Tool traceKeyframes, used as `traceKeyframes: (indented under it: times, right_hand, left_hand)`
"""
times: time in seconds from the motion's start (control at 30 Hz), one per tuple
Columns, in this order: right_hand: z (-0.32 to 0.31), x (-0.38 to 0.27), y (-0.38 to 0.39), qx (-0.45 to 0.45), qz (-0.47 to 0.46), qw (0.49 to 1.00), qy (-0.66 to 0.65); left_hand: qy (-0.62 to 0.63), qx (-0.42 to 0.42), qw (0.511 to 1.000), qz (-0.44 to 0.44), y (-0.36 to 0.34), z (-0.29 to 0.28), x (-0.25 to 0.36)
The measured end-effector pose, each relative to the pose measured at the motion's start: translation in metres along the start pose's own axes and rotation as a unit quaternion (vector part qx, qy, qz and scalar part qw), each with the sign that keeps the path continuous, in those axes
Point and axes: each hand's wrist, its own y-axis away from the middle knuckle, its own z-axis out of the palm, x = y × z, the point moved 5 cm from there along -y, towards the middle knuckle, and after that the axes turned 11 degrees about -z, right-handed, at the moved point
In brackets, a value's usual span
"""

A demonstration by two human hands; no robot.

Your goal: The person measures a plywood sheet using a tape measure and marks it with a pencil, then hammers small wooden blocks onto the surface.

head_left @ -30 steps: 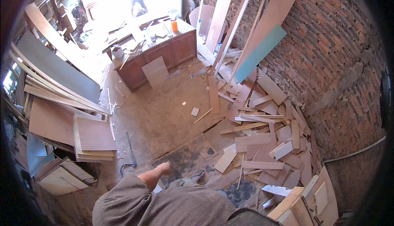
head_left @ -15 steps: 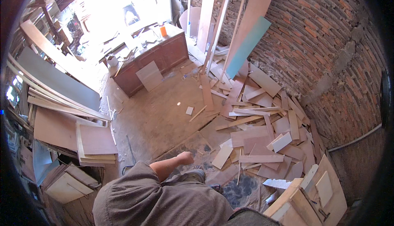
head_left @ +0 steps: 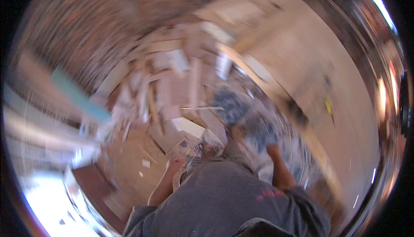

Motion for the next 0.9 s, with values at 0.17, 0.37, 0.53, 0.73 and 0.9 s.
traceKeyframes:
  times: [0.17, 0.37, 0.53, 0.73, 0.9]
  right_hand:
    - [0.065, -0.109, 0.155, -0.024, 0.444, 0.827, -0.344]
    - [0.083, -0.253, 0.269, -0.064, 0.502, 0.724, -0.47]
    - [0.104, -0.267, 0.323, 0.018, 0.578, 0.677, -0.455]
    - [0.169, -0.176, 0.37, 0.081, 0.62, 0.646, -0.439]
    - [0.228, -0.043, 0.436, 0.146, 0.576, 0.711, -0.376]
  left_hand:
    - [-0.302, -0.014, 0.931, 0.207, -0.069, -0.012, -0.033]
    - [-0.484, 0.009, 0.729, 0.484, -0.085, -0.011, 0.0]
    - [-0.441, -0.083, 0.825, 0.345, -0.069, 0.05, 0.096]
    - [-0.451, -0.117, 0.815, 0.344, 0.007, 0.202, 0.223]
    - [-0.489, -0.13, 0.752, 0.421, 0.079, 0.342, 0.278]
